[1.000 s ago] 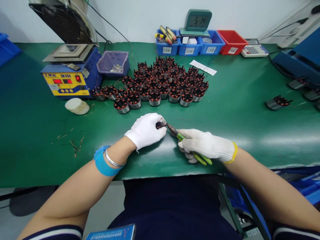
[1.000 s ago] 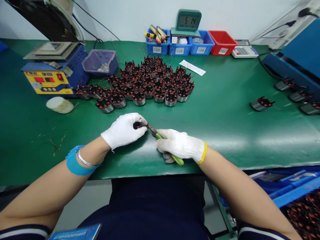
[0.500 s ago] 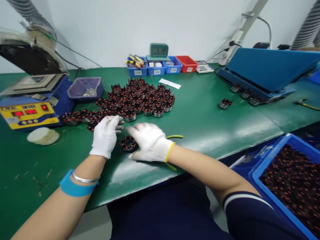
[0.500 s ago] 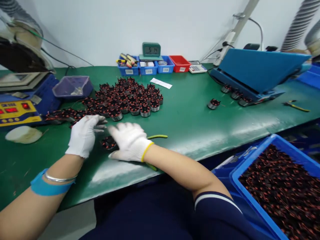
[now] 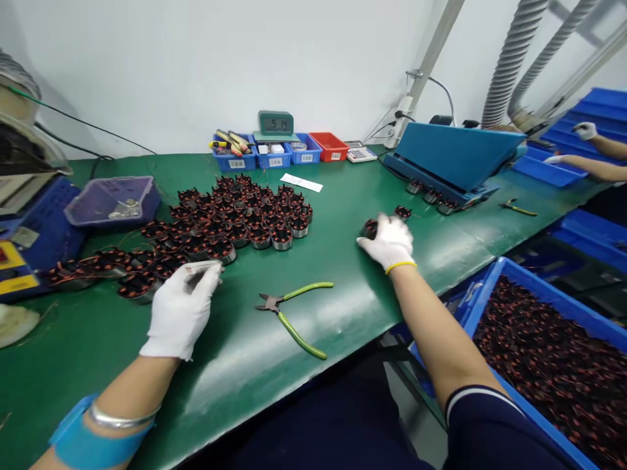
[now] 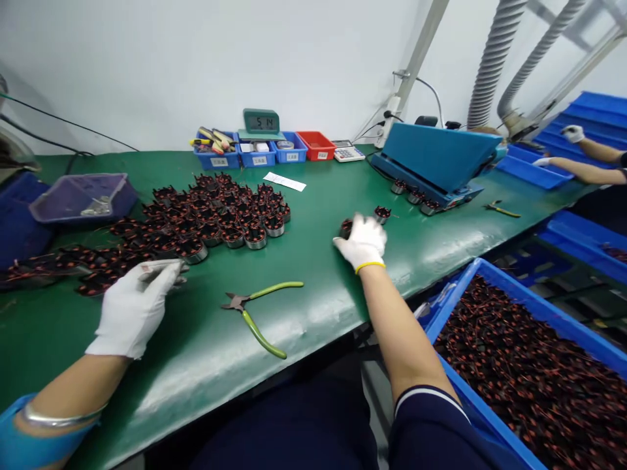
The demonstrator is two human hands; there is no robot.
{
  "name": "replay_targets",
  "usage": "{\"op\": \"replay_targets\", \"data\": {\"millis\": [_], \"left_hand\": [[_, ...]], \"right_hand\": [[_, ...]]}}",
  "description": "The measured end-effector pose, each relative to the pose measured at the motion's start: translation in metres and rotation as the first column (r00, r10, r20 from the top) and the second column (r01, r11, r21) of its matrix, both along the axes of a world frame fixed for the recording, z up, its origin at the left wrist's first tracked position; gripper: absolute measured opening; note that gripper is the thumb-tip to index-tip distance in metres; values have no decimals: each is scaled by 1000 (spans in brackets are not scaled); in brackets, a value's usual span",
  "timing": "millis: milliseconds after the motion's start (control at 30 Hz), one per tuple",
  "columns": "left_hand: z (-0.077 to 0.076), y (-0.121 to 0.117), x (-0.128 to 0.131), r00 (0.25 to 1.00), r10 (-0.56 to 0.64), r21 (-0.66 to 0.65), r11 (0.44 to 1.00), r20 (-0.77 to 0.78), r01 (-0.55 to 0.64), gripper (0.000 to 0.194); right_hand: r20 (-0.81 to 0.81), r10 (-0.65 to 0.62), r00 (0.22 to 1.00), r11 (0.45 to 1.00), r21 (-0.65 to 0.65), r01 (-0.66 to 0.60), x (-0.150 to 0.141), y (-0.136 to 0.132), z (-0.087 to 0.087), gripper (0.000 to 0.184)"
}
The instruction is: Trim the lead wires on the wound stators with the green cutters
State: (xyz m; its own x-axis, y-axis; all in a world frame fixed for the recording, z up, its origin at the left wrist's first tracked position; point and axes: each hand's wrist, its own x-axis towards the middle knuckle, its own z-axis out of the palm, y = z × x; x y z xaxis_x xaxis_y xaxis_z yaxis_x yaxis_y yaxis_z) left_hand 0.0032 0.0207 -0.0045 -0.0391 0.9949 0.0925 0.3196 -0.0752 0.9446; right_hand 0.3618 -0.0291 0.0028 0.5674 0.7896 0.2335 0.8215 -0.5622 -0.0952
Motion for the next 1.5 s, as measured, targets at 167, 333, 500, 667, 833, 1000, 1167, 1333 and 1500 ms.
{"op": "replay_targets", "data": {"millis": [167,333,500,667,833,1000,1167,1333,1500], "left_hand": [[-5,3,-2,994,106,258,961,-6,-100,27],[-3,9,-13,981,192,422,891,-21,-166,30],[20,16,-34,849,443,452,845,-288,-287,38],[31,14,-38,734,480,423,860,-481,-286,43],[28,5,-25,719,458,449,865,-523,-224,44],[35,5,-26,704,415,407,893,-576,-193,45],[49,14,-54,505,280,227,960,-816,-166,67],[44,18,-78,376,-33,-60,996,-926,-59,86],[40,17,-76,314,14,-17,995,-949,-96,61]], "right_hand": [[82,177,981,982,44,-181,24,27,-31,87],[111,482,869,874,-125,-469,19,70,-43,82],[108,709,697,704,-170,-689,-18,73,-41,76],[-6,578,816,816,3,-578,-22,78,-43,72],[-23,94,995,995,33,-93,35,120,-40,82],[-30,70,997,994,-80,-73,69,149,-28,85],[-11,397,918,900,-193,-391,46,135,-32,71],[113,800,589,600,-151,-786,-11,73,-49,70],[-106,943,314,328,153,-932,-48,35,-50,57]]}}
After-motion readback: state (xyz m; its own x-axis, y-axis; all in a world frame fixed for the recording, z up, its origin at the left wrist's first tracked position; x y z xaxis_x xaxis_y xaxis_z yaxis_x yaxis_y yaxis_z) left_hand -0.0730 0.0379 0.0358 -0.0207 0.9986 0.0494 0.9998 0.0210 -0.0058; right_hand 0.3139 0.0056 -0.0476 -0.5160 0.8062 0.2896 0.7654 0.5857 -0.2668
